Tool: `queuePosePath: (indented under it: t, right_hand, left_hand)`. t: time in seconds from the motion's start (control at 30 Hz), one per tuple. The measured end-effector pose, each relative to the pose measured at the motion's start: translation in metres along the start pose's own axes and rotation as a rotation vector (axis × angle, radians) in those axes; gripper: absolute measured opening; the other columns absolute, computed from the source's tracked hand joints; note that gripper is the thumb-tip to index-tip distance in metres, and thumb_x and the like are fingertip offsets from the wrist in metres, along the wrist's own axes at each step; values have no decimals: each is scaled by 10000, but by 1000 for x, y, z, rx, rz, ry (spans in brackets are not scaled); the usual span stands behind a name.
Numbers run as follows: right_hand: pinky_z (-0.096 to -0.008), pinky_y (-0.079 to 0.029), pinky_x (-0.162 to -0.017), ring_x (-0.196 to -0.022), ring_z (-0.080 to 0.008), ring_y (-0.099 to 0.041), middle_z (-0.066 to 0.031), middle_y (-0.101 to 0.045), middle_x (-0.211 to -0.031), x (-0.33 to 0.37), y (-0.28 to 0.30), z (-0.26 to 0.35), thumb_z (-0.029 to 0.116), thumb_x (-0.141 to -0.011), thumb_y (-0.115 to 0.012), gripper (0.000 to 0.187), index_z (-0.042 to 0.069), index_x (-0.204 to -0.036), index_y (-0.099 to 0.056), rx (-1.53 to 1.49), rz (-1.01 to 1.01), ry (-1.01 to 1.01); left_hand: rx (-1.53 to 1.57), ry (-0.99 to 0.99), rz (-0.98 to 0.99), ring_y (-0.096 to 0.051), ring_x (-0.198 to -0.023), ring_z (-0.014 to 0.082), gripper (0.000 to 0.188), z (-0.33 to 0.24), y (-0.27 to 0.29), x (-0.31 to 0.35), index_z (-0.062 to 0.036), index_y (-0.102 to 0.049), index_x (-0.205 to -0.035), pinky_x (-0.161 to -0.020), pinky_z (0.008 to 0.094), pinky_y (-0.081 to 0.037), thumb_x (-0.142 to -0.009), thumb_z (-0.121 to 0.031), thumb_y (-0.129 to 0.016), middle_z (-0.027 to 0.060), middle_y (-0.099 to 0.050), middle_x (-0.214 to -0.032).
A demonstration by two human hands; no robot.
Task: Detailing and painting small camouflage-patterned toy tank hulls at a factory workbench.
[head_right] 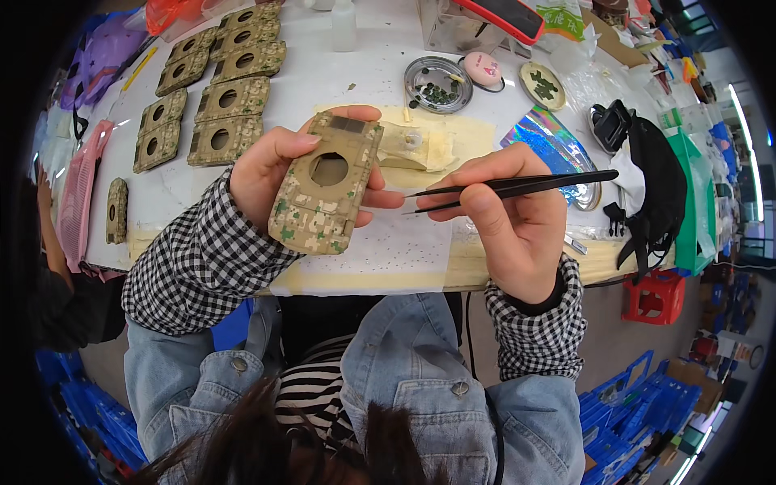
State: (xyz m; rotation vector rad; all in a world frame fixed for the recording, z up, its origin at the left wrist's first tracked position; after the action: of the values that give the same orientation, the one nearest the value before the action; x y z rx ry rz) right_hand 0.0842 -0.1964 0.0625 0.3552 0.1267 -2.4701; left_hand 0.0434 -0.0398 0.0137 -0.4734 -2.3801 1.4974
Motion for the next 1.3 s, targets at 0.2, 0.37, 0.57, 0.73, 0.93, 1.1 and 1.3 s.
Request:
queuePosePath:
  t: [0.2,0.37,0.57,0.73,0.93,1.1,1.3]
  right_hand:
    - [-281,-547,-657,-729,-201,-647,-158,-617,-815,0,-6,-1,117,-916,-502,158,-37,-935,-472,52,-135,28]
    - [-280,-547,-671,-745,-201,-646,-154,-614,-841,-2,-8,-3,115,-910,-515,170,-44,-952,-473,47,-89,39]
    - [-287,-535,-729,-820,-197,-628,-151,-591,-890,-1,-9,0,66,-885,-538,145,-43,-968,-491,53,-13,70]
    - [-293,-497,-758,-853,-202,-603,-145,-582,-910,-1,-9,4,17,-842,-579,124,-34,-944,-531,165,82,103]
    - [-297,-482,-759,-841,-205,-601,-138,-586,-903,-1,-8,5,24,-828,-599,127,-36,-925,-541,224,94,95]
    - [-301,-501,-773,-863,-210,-617,-144,-589,-897,-1,-10,7,45,-857,-573,144,-42,-953,-510,82,41,80]
    - [-286,-549,-693,-781,-206,-648,-133,-598,-846,-5,-2,1,92,-913,-494,136,-42,-930,-479,71,-5,-40]
  left_hand:
    - [18,-42,7,-525,-1047,456,468,-2,0,1,-43,-366,-1284,-895,509,-449,-834,-171,-361,257,-482,-1200]
    - [25,-47,48,-523,-1050,456,469,-2,-2,1,-43,-359,-1287,-895,511,-448,-836,-172,-355,259,-480,-1208]
    - [-140,-23,-75,-517,-1082,422,549,-2,-3,3,-118,-305,-1356,-826,426,-501,-835,-282,-361,201,-572,-1050]
    - [54,-48,42,-535,-1046,429,490,-2,1,1,-56,-359,-1297,-887,478,-460,-835,-219,-367,237,-528,-1123]
    - [-133,-38,-58,-527,-1070,418,552,-2,0,0,-109,-305,-1355,-829,428,-500,-834,-282,-361,211,-573,-1059]
    - [22,-52,38,-543,-1036,427,483,-2,-1,2,-59,-361,-1291,-879,476,-465,-833,-210,-367,247,-520,-1136]
    - [-271,35,-91,-554,-1023,431,557,4,-6,3,-119,-323,-1330,-787,429,-519,-807,-283,-421,194,-591,-986]
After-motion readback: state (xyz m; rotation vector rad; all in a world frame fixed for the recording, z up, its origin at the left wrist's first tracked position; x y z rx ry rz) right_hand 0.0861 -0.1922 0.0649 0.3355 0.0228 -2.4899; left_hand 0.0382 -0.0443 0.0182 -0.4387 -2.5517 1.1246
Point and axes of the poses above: each hand's wrist, its own x-axis away from the middle knuckle, its own y-axis out of the back of the hand, z = x × y, the point moved 7 cm from there along -x, towards the middle knuckle
